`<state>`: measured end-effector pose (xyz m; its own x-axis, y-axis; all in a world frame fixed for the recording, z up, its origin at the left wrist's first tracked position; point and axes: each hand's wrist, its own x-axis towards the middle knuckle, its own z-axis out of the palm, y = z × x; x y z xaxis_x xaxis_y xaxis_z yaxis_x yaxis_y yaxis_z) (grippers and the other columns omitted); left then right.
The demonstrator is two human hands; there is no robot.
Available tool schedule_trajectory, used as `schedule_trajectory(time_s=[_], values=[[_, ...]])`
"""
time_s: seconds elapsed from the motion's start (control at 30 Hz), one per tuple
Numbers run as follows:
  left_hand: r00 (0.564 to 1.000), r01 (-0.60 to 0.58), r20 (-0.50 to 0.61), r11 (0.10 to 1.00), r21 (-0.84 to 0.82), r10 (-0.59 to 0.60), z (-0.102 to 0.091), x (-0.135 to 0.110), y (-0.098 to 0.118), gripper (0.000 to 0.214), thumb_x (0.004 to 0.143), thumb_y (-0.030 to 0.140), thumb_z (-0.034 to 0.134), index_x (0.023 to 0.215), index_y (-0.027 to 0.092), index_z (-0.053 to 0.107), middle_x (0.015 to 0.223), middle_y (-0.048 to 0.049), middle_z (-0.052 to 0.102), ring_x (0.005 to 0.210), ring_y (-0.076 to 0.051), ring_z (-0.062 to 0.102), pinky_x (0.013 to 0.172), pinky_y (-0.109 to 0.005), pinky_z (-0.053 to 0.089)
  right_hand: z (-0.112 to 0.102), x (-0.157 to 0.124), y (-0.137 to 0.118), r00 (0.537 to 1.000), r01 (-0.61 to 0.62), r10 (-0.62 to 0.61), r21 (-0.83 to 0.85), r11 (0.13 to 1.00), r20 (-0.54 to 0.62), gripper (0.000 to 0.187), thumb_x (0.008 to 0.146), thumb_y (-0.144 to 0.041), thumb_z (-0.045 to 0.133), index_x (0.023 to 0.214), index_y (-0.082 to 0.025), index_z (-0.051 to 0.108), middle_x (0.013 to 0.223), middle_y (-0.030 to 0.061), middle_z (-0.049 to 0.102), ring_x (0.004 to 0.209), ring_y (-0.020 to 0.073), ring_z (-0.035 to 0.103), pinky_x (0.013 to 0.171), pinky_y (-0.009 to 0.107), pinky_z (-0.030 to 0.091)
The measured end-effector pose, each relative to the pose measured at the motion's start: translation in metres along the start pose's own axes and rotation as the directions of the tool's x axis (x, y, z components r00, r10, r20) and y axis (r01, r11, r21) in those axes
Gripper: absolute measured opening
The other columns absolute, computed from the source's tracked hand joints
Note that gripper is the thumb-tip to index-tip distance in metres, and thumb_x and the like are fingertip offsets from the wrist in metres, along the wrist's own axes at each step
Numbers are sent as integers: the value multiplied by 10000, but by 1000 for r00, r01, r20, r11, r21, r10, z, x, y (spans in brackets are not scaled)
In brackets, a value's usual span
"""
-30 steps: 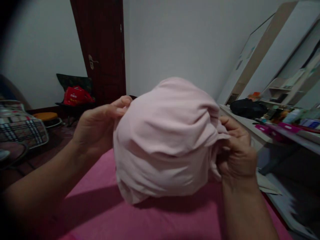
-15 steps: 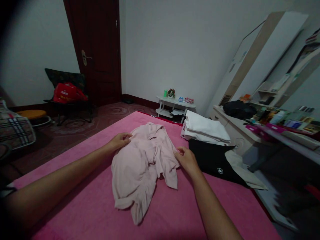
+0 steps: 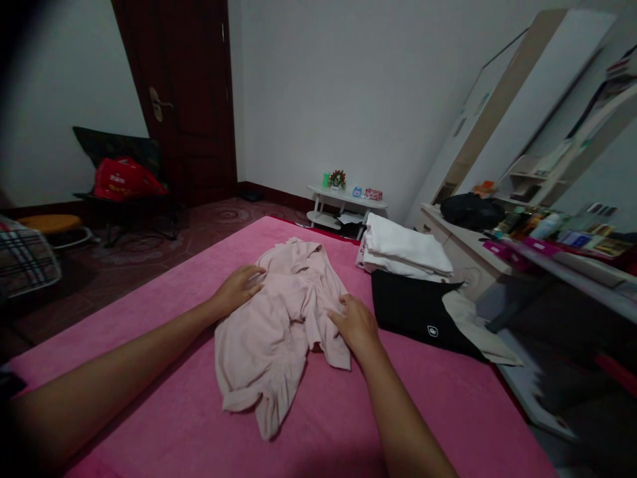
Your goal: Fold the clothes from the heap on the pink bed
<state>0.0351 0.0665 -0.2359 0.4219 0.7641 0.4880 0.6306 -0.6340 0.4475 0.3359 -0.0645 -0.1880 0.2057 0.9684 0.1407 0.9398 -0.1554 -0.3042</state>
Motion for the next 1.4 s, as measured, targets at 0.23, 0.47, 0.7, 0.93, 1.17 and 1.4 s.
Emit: schedule_trajectory(time_s=[0.23, 0.47, 0.7, 0.93, 1.17, 1.4], values=[[999, 38, 7, 999, -4, -38, -1, 0, 2, 379, 800, 283, 574, 1150, 142, 609, 1147, -116, 607, 1081, -243, 539, 978, -372, 410, -6, -2, 11, 998, -57, 56, -143, 988, -11, 471, 791, -522, 570, 1111, -180, 620, 1127, 134, 598, 998, 262, 604, 765, 329, 442], [999, 44, 11, 999, -25, -44, -3, 0, 4, 345, 809, 301, 562, 1122, 168, 623, 1139, -103, 623, 1067, -235, 549, 966, -374, 414, -14, 3, 23, 989, -145, 136, 315, 938, 51, 292, 707, -462, 618, 636, -185, 560, 603, 29, 573, 611, 194, 573, 547, 283, 390], [999, 45, 20, 995, -91, -44, -10, -1, 29, 266, 809, 336, 575, 1012, 202, 681, 1081, -78, 667, 1034, -242, 591, 946, -375, 434, -64, -4, 7, 978, -87, 208, 953, 291, 26, 274, 565, -352, 739, 608, -187, 525, 545, -41, 528, 484, 106, 479, 449, 216, 374], [952, -294, 16, 927, -232, 306, -38, -20, 152, 999, 657, 523, 744, 1473, 226, 251, 1484, -115, 366, 1327, -315, 379, 1095, -440, 324, -86, -30, -50, 996, 41, 75, 999, 34, -43, 202, 636, -271, 735, 778, -189, 617, 749, -13, 655, 647, 122, 595, 611, 222, 500], [979, -202, -114, 896, -394, 170, -47, -18, 172, 599, 725, 172, 608, 1304, 220, 464, 1259, -65, 590, 1104, -240, 576, 947, -348, 463, -88, -54, -84, 957, -9, -290, 997, 77, 31, 337, 676, -349, 753, 942, -191, 619, 878, 38, 701, 719, 166, 675, 639, 260, 535], [961, 121, -46, 566, -815, -271, -79, 7, 129, 300, 669, 265, 590, 937, 137, 634, 820, -65, 678, 851, -258, 635, 727, -352, 522, -27, 2, 1, 976, 45, 142, 788, 613, -166, 393, 691, -335, 638, 1045, -196, 535, 1047, 93, 666, 803, 188, 672, 629, 281, 540]])
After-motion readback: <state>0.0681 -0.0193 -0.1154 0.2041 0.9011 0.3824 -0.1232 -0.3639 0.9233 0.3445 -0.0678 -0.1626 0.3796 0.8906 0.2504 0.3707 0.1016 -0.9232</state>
